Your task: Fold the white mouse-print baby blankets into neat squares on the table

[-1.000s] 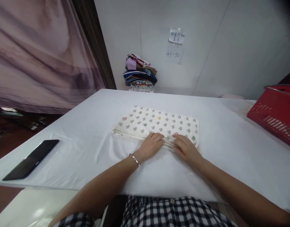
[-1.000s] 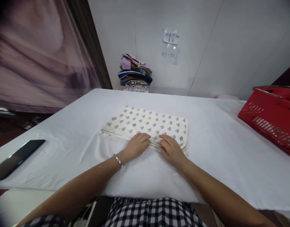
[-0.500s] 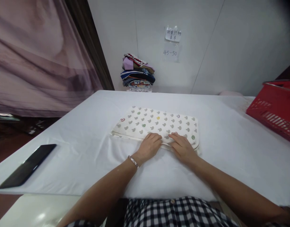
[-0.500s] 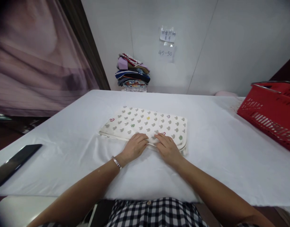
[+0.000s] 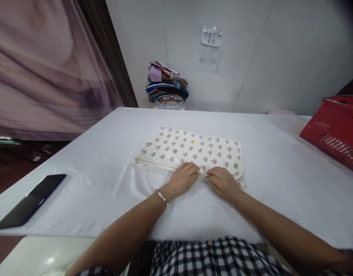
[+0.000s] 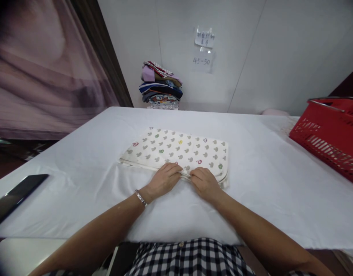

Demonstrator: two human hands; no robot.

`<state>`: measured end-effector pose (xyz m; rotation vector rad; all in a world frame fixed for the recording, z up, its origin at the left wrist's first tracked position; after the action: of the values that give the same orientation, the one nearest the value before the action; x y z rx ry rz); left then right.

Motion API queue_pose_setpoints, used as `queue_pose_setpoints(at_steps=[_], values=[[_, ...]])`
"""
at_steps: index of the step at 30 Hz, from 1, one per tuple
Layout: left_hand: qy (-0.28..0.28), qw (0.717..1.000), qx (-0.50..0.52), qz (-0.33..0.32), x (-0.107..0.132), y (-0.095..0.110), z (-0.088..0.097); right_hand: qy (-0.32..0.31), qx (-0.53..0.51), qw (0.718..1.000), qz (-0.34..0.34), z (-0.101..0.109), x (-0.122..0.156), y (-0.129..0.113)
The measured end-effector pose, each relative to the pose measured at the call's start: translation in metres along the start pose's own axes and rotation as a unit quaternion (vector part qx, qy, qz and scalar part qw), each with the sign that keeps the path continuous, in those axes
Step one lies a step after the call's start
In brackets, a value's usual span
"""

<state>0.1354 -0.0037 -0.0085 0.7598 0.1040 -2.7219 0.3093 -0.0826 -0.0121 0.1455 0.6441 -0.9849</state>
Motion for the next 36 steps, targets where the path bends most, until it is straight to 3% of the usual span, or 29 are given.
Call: queue_pose_setpoints(at_steps=[9,17,36], values=[[-0.012,0.999,-0.021,-0.026,-0.0001,-0.0006,-0.0009,-0.009,0.014,1.000,-0.005,-0.0020,0.0012,0.0032],[0.010,1.000,-0.009,-0.026,-0.0026,-0.0010,0.0026,0.044,0.023,0.999,0.014,-0.0012,0.0049,0.0009],[0.006,1.000,0.016,-0.021,-0.0006,-0.0019,-0.0016,-0.002,0.017,1.000,-0.004,-0.0029,0.0046,0.0016]])
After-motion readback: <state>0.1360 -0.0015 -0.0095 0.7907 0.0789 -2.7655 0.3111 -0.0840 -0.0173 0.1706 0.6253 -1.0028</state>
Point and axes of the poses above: each hand's wrist, its own x-axis away from the middle knuckle, its own z-axis out of the back of the hand, y = z × x, the point moved 2 cm from there along -x, towards the middle knuckle, and after that the axes turned 3 degrees about -x, right-handed, at the moved point
